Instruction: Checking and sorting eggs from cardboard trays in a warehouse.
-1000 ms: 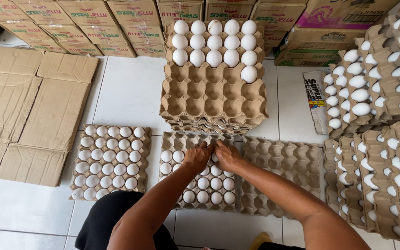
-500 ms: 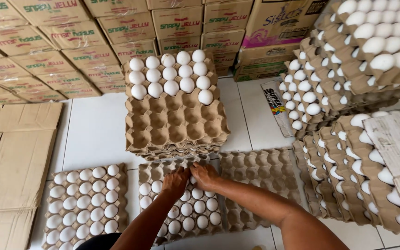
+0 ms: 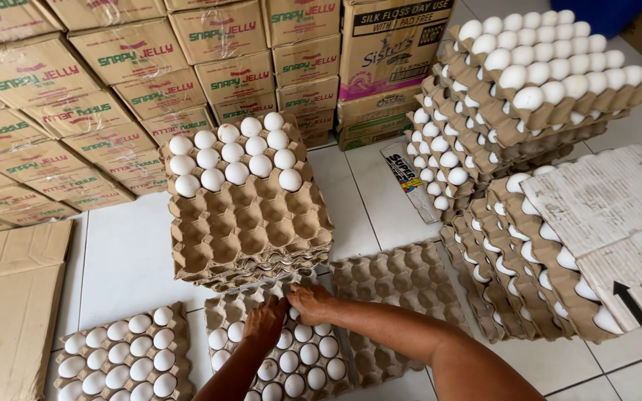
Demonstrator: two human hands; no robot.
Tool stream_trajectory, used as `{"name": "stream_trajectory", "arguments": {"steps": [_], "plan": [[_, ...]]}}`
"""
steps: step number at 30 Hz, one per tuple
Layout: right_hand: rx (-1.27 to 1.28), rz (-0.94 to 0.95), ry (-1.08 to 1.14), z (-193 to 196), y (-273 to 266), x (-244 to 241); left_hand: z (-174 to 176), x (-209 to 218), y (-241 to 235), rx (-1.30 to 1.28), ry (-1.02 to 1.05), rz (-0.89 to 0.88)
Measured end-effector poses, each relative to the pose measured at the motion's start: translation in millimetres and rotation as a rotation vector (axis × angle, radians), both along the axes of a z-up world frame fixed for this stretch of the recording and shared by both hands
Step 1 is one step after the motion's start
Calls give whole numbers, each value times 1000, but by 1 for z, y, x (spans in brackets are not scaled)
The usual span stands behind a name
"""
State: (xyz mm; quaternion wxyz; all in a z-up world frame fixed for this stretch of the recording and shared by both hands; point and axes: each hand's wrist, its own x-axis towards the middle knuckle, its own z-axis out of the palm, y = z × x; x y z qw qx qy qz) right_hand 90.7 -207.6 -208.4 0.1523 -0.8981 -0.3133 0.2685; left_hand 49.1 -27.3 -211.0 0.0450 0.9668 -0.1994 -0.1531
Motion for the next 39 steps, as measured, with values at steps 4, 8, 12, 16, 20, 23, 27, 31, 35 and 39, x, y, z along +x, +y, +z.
{"name": "stream_trajectory", "arguments": {"steps": [4,8,12,16,20,23,27,31,35,39], "plan": [[-83,8,66,34,0,-3,5,-2,0,-7,-14,-23],[-189,47,92,52,-1,-3,22,-7,-7,2,-26,-21],[-272,201,100,59,-4,14,53,-12,-19,-53,-70,-1],[-207,338,149,131,-23,28,134,-20,-26,-123,-35,35],[44,217,300,251,-50,38,223,-28,-20,-306,-174,60],[290,89,301,291,-72,60,267,-31,-11,-443,-304,85],[367,-214,-100,303,-72,94,294,-30,-5,-480,-304,186],[177,-349,-479,279,-62,116,286,-34,0,-441,-270,221],[256,-254,-688,251,-55,133,269,-34,5,-354,-292,151],[106,-274,-661,240,-50,138,263,-34,6,-176,-158,126]]}}
